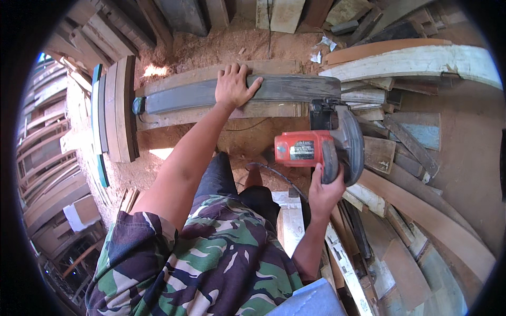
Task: The person measures several wooden planks with a tape measure, marks them, and cuts them using a circular saw.
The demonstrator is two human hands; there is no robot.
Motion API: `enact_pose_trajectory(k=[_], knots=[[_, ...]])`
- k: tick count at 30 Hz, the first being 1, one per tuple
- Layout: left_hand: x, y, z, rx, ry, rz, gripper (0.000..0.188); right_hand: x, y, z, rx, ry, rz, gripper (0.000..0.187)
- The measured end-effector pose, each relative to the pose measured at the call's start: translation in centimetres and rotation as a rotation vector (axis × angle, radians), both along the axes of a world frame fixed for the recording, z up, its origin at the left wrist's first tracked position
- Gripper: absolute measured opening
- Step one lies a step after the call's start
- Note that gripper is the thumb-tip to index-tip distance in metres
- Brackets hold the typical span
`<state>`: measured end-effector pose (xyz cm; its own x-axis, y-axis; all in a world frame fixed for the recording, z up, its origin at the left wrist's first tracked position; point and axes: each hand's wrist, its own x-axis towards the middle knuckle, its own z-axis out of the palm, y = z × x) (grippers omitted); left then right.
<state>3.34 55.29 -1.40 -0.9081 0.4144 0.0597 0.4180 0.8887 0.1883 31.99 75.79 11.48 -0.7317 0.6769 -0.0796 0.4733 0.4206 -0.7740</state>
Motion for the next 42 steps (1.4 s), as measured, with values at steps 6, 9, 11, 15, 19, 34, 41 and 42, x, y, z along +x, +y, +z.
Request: enact_pose_trajectory(k=[6,9,11,15,19,34,41,42], knots=[[0.1,-0.5,0.0,0.009,-0.009,0.005,0.054,-3.1,-1.1,-1.4,0.003,-0.044,0.014,0.037],[0.1,-0.8,-0.7,0.005,0.000,0.006,0.056,-3.4,-0.9,-2.4,0.063,0.017,0.028,0.038],[-0.1,-0.8,-0.7,0.005,0.001,-0.003,0.056,-4.0,-1.1,-2.2,-0.035,-0.019,-0.014,0.038],[0.0,-0.7,-0.5,0.006,-0.004,-0.027,0.052,-4.5,-1.4,-1.8,-0.143,0.007,-0.027,0.035],[-0.2,-0.6,-0.5,0.003,-0.016,-0.032,0.051,-4.6,-1.2,-1.4,-0.144,-0.074,-0.028,0.032],[-0.1,-0.6,0.0,-0.011,-0.046,-0.032,0.054,-4.8,-1.2,-4.1,-0.009,0.062,-0.031,0.032],[-0.3,-0.8,-0.1,-0.013,-0.051,-0.049,0.055,-5.8,-1.4,-3.3,-0.085,0.018,-0.047,0.032],[-0.3,-0.8,0.0,-0.014,-0.052,-0.052,0.055,-5.9,-1.5,-3.3,-0.085,0.013,-0.055,0.031]])
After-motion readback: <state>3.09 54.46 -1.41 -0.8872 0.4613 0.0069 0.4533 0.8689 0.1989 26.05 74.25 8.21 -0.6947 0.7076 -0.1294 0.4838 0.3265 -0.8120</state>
